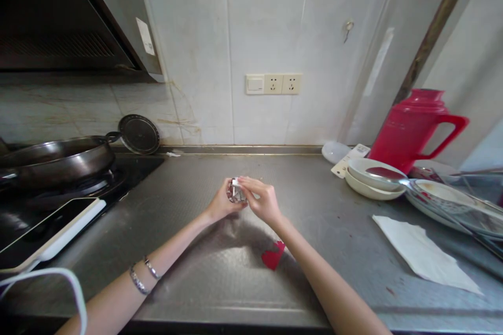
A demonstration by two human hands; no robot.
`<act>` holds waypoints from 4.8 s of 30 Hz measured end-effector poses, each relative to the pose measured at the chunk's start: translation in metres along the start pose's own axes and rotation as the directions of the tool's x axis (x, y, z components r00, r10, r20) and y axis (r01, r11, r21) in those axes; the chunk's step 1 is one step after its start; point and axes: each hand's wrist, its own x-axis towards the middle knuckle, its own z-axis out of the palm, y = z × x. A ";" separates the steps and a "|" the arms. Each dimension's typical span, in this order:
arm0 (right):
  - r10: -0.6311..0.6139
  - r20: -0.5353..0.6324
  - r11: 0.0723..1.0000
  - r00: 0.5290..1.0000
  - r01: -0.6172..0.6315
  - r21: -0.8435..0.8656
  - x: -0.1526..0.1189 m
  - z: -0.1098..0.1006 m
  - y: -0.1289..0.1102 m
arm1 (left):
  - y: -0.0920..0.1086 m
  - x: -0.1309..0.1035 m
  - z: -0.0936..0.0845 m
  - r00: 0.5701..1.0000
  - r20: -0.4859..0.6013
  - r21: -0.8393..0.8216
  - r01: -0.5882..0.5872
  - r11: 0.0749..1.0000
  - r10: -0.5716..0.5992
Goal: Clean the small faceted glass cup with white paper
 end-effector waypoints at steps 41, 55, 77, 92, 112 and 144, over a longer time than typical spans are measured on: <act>0.123 -0.060 0.990 0.991 -0.118 0.079 0.004 0.000 -0.009 | 0.018 -0.004 0.005 0.995 0.064 -0.144 0.089 0.986 -0.081; 0.007 -0.071 0.999 0.997 -0.004 0.043 0.001 -0.002 -0.014 | 0.035 -0.005 0.002 0.944 0.164 -0.383 0.328 0.864 -0.286; 0.104 -0.104 0.994 0.989 -0.103 0.020 0.003 -0.002 -0.003 | 0.030 -0.002 0.005 0.962 0.034 -0.248 0.272 0.930 -0.273; -0.120 0.003 0.989 0.993 0.120 -0.085 0.001 0.000 0.002 | 0.018 -0.004 0.006 0.997 -0.061 0.197 0.051 0.979 -0.040; 0.032 -0.138 0.998 0.990 -0.037 -0.040 0.002 -0.007 0.000 | 0.025 -0.006 0.013 0.982 0.008 -0.137 0.189 0.972 -0.190; 0.113 0.286 0.987 0.951 -0.141 0.080 0.002 -0.007 0.008 | 0.035 -0.001 -0.004 0.884 0.158 -0.276 0.467 0.840 -0.439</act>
